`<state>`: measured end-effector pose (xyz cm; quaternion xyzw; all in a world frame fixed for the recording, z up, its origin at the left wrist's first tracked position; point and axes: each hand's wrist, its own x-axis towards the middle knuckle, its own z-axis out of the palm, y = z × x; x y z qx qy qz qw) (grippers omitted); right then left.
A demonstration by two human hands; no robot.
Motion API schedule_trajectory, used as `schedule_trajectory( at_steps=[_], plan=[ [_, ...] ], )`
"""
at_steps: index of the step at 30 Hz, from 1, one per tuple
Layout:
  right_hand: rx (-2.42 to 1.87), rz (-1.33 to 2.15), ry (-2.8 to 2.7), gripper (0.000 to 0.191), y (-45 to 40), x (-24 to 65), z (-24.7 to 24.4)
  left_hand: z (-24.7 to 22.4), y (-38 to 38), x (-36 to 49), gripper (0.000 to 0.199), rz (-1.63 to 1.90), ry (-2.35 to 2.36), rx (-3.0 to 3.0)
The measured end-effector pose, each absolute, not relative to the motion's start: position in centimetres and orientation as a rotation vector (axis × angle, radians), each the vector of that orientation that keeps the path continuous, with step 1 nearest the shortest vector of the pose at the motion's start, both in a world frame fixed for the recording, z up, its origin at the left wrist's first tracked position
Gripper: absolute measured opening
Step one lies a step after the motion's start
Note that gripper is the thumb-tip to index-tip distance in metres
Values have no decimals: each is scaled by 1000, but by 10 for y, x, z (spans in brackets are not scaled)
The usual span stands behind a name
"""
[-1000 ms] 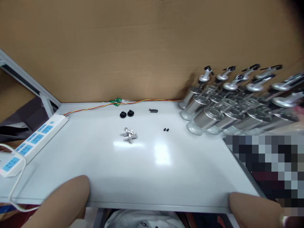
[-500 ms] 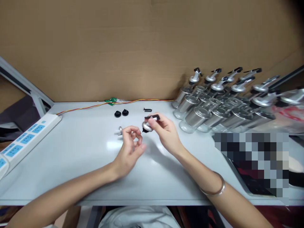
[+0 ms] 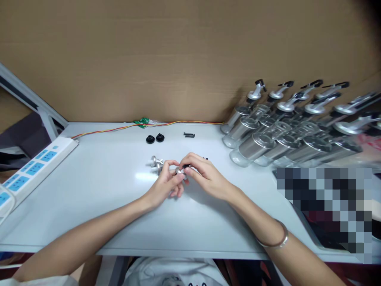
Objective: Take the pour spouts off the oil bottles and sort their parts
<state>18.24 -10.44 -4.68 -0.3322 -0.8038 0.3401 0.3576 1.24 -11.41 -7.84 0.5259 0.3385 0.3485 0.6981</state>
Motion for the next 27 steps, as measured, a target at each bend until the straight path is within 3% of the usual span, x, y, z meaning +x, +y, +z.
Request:
schedule_trajectory(
  at_steps=[3,8,13,19,27],
  plan=[
    [-830,765,-2153,21,-108,179,-49,-77,-116,13,49,813,791,1213],
    [-974,305,-2233,26,-109,179,-49,-76,-122,11,28,759,827,1314],
    [-971,-26,-2321,44,-112,179,-51,-76,-123,9,23,656,781,1426],
    [-1210,262,-2104,49,-123,168,-49,-76,-125,8,23,715,779,1612],
    [-1560,491,-1699,27,-69,206,-52,-76,-122,9,24,686,864,1539]
  ],
)
